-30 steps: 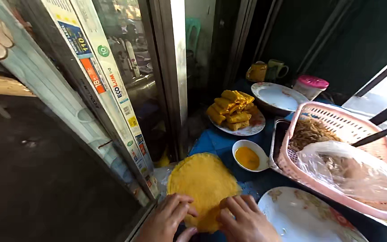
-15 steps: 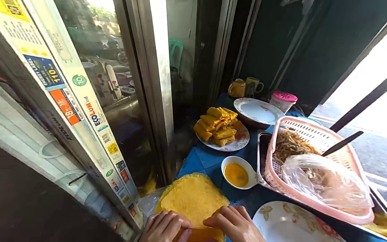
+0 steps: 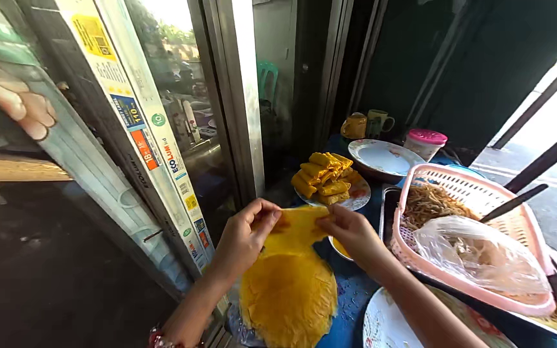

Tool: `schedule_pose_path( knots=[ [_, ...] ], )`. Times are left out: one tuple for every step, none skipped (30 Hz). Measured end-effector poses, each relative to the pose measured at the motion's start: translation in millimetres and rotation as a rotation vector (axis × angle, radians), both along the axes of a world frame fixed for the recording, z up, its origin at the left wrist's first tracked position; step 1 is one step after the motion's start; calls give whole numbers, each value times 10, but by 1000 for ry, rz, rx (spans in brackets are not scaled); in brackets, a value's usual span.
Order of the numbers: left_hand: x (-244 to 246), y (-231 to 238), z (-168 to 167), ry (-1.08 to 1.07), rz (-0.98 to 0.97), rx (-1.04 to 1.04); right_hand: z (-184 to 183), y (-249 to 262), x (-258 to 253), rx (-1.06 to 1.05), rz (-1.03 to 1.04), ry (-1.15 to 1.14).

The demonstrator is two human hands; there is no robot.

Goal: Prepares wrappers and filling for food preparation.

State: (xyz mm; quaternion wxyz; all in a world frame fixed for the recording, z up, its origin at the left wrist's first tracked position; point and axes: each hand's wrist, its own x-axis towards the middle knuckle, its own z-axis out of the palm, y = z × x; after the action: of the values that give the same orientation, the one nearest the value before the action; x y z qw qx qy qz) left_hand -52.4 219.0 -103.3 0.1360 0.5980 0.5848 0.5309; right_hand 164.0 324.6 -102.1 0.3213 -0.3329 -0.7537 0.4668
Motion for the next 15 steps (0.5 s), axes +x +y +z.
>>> schedule_pose_path(
  knots=[
    [22,19,92,-8,-10,16,104,-2,28,-5,-15,37],
    [52,17,180,-26,-33,22,205,-21,66,7,-17,61],
    [90,-3,271,-62,-78,-4,301,-47,116,20,-6,76],
    [132,-34,369,-106,-137,-68,395,-82,176,29,17,77],
    [184,-59,458,-148,-198,-151,475,-118,241,43,52,72],
    [257,-69,532,-172,-253,-229,547,-159,312,62,92,61],
    [359,-65,590,-177,-300,-279,607,-207,388,79,121,54],
    [486,-56,623,-173,-336,-291,649,-265,481,93,140,43],
    [631,-48,637,-180,-361,-269,665,-338,603,96,146,33],
    [777,-42,645,-203,-375,-235,669,-416,757,78,146,14],
    [905,-44,661,-234,-399,-205,648,-492,933,68,132,-10],
    [1004,-54,675,-257,-436,-185,595,-566,1122,74,105,-33],
    [1074,-63,680,-255,-479,-175,526,-634,1310,87,74,-45],
    [1130,-53,669,-248,-522,-168,461,-693,1490,83,34,-49],
    [1177,-25,640,-241,-561,-172,409,-744,1655,46,-17,-47]
  ],
)
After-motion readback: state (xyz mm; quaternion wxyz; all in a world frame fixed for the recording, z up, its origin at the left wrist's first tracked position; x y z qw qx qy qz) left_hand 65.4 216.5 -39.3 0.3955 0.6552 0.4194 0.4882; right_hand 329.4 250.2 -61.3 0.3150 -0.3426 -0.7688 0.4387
